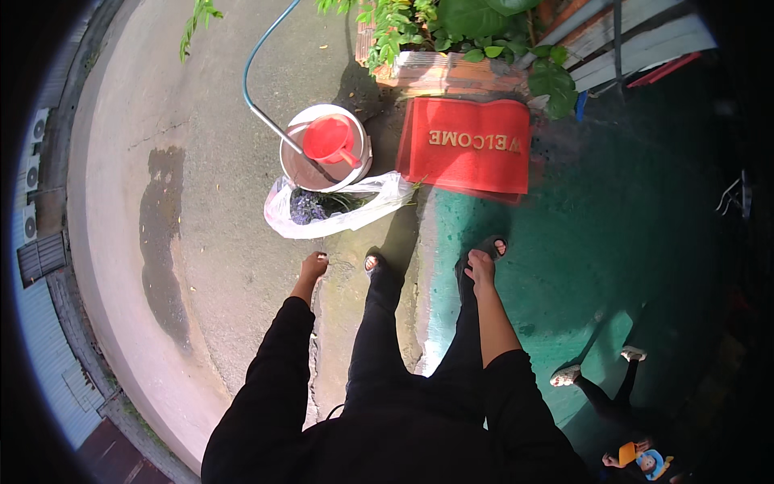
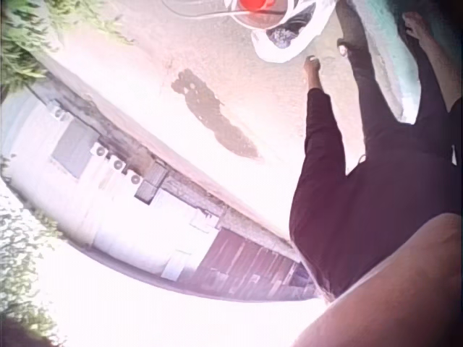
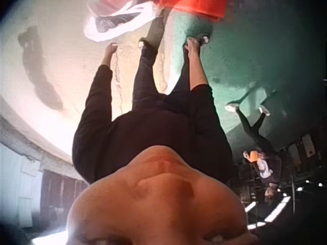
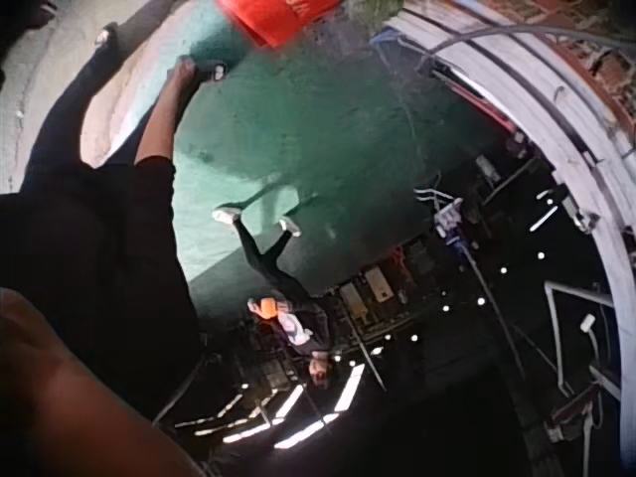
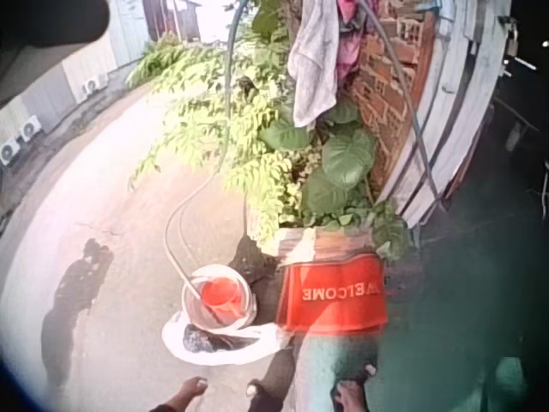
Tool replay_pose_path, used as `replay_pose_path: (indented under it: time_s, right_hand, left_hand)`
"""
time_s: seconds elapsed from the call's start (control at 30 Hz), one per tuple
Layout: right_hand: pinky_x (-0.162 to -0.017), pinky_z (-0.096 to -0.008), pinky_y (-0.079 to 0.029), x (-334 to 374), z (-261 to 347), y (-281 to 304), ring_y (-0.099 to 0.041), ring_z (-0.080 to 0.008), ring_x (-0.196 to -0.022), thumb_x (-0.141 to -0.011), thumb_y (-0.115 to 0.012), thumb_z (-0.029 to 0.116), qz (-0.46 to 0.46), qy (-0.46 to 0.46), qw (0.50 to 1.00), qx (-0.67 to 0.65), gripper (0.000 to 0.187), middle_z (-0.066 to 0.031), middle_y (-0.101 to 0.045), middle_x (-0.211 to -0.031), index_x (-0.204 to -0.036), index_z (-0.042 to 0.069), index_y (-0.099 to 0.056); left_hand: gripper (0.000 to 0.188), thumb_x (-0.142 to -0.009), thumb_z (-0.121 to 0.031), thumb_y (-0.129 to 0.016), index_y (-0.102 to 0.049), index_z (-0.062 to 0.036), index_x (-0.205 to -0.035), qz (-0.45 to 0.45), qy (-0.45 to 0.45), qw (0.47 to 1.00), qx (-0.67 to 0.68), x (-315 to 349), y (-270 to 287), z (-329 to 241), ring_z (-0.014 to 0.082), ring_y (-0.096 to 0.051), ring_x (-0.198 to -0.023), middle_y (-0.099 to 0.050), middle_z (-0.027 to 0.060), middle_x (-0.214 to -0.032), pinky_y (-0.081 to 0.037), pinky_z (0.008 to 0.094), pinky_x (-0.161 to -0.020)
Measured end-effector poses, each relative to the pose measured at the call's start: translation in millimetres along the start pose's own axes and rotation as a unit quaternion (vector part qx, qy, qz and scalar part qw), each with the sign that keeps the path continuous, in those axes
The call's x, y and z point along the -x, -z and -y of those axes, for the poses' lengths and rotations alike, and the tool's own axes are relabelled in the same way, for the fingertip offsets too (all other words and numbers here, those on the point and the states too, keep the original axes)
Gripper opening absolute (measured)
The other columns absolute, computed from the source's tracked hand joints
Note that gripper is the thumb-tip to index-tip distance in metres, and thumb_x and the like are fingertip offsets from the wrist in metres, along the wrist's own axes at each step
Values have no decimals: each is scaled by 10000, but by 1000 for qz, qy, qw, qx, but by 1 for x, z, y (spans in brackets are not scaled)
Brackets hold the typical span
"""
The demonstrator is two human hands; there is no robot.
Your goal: The person retrieves a brush and a container of cleaning powder, then sits on the ground to clean a red doormat. They pour water and powder onto the mat, scrub it with the brush, and rinse it with water.
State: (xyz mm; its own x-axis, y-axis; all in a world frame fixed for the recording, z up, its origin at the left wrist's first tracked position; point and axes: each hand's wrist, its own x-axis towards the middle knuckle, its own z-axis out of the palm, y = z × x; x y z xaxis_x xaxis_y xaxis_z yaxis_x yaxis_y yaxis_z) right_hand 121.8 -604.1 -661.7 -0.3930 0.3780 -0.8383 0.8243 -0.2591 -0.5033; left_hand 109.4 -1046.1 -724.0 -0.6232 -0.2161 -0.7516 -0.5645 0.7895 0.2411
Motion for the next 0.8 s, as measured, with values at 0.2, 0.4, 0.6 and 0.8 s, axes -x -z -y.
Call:
replay_pose_path:
  time_s: [0.2, 0.4, 0.6, 0.8]
  right_hand:
    - [-699, -340, -486, 27, -16, 227, -552, -158, -876, -821, -568, 189, -155, -38, 969, -188, 197, -18, -567, -962, -997, 103, -547]
    - [-530, -317, -490, 26, -78, 445, -624, -168, -645, -786, -626, 180, -261, -5, 918, -298, 288, -50, -602, -799, -1042, 87, -535]
    - [-636, -357, -486, 50, -34, 583, -618, -204, -598, -663, -731, 340, -360, -4, 918, -170, 359, -82, -625, -643, -902, 101, -611]
    - [-646, -358, -481, 25, 101, 661, -617, -228, -703, -674, -629, 219, -296, 88, 942, -133, 282, -73, -615, -703, -942, 133, -605]
  left_hand:
    - [288, -735, -270, -551, -648, -133, -969, 86, -150, 979, -104, -11, -69, -113, 296, -624, -876, -653, 140, -906, -491, 368, -774]
    - [199, -786, -172, -554, -649, -76, -932, 182, -194, 951, -155, 91, -181, -349, 206, -646, -776, -667, 108, -843, -504, 317, -690]
    - [266, -845, -212, -497, -607, -51, -1025, 353, -300, 877, -124, 239, -281, -603, 156, -643, -728, -658, 92, -865, -506, 271, -598]
    - [238, -861, -188, -513, -586, -94, -1067, 320, -242, 884, -241, 246, -290, -746, 138, -621, -736, -644, 44, -850, -488, 314, -545]
